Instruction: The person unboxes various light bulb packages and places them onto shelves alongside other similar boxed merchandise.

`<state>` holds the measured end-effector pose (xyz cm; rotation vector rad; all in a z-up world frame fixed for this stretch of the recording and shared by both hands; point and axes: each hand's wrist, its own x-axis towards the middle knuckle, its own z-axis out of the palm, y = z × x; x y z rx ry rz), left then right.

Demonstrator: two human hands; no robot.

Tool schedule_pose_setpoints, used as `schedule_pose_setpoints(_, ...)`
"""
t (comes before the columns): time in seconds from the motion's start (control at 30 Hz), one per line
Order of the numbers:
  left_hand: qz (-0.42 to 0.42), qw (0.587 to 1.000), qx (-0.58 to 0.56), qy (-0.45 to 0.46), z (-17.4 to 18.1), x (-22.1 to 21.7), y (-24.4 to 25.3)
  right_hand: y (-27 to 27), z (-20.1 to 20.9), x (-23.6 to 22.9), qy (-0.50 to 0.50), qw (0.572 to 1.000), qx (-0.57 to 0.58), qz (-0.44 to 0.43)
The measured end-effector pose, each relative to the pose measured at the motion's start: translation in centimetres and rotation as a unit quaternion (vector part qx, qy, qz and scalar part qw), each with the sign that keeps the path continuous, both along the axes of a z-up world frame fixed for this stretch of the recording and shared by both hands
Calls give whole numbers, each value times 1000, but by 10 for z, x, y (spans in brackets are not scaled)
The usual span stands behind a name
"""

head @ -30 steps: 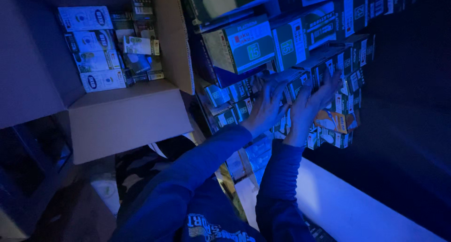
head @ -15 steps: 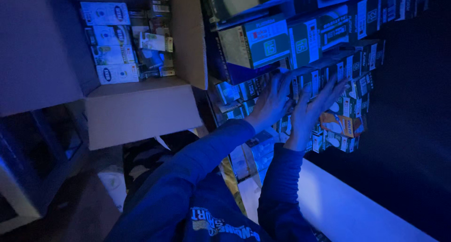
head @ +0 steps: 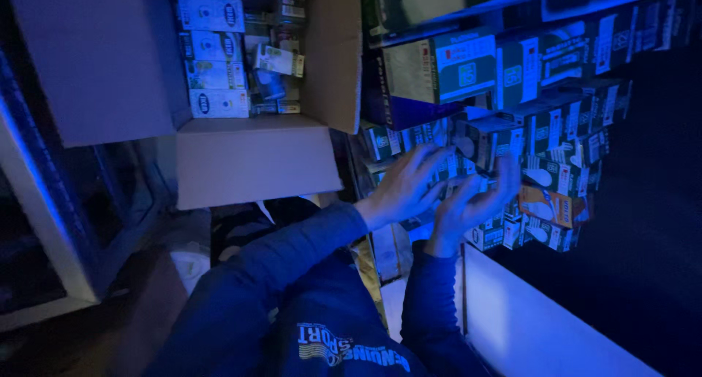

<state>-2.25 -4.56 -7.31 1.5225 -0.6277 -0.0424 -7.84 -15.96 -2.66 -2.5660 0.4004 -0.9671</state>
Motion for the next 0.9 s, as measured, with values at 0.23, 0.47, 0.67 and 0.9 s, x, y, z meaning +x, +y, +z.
schedule_pose_setpoints(0.23,44,999,25,17,-10,16,98,80,-23,21,31,975,103,193)
schedule_pose_setpoints(0.47,101,973,173,116,-40,50,202,142,-47,64,212,909,139,331)
schedule_pose_setpoints(0.67,89,941,321,61,-97,102,259,163,-79,86,307,872,114,364)
schedule_pose_setpoints(0.9,-50,869,483,101,-144,121,262,164,-120,101,392,863,70,310)
